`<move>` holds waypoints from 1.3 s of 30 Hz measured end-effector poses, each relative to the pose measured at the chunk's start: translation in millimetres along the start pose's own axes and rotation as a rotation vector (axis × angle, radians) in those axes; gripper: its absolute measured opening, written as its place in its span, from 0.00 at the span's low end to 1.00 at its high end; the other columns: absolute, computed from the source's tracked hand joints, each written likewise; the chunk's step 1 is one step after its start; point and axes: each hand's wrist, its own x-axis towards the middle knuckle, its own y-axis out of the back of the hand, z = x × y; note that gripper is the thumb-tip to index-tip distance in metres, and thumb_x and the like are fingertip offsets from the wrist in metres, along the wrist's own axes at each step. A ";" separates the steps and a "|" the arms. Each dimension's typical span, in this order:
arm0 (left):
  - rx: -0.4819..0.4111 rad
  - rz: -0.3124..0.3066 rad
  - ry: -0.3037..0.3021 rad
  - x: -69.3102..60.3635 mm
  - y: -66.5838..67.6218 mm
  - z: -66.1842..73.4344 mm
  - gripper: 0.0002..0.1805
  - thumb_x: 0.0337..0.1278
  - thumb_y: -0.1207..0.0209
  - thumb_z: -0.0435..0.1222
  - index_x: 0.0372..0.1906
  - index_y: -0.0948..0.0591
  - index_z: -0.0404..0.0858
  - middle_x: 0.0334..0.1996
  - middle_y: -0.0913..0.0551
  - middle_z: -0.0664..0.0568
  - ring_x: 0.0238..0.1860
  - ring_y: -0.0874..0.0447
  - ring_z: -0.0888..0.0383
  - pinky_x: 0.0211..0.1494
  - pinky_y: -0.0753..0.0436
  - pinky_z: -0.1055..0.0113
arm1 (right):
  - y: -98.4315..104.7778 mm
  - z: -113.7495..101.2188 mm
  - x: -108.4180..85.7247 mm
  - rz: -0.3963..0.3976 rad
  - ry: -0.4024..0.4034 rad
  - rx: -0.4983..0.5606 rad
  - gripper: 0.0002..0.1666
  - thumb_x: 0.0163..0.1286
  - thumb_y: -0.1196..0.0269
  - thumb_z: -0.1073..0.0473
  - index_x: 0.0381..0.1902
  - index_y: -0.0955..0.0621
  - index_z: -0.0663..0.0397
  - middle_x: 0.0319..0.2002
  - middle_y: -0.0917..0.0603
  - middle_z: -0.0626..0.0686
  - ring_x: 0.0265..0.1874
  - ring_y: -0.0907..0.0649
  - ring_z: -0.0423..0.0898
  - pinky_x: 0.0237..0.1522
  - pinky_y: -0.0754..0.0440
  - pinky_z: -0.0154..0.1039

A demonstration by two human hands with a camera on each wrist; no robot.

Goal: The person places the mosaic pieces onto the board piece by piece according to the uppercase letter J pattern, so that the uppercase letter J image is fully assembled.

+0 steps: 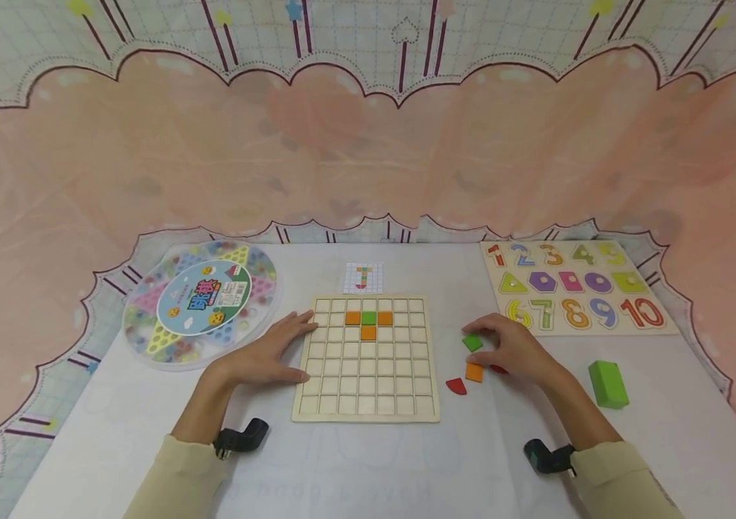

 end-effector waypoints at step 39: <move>-0.006 0.002 0.004 0.2 2.8 1.2 0.47 0.50 0.28 0.41 0.77 0.35 0.37 0.84 0.51 0.45 0.85 0.65 0.39 0.84 0.54 0.36 | 4.3 -16.3 7.7 0.014 0.020 0.019 0.21 0.62 0.26 0.59 0.54 0.14 0.51 0.55 0.13 0.56 0.53 0.16 0.53 0.49 0.14 0.33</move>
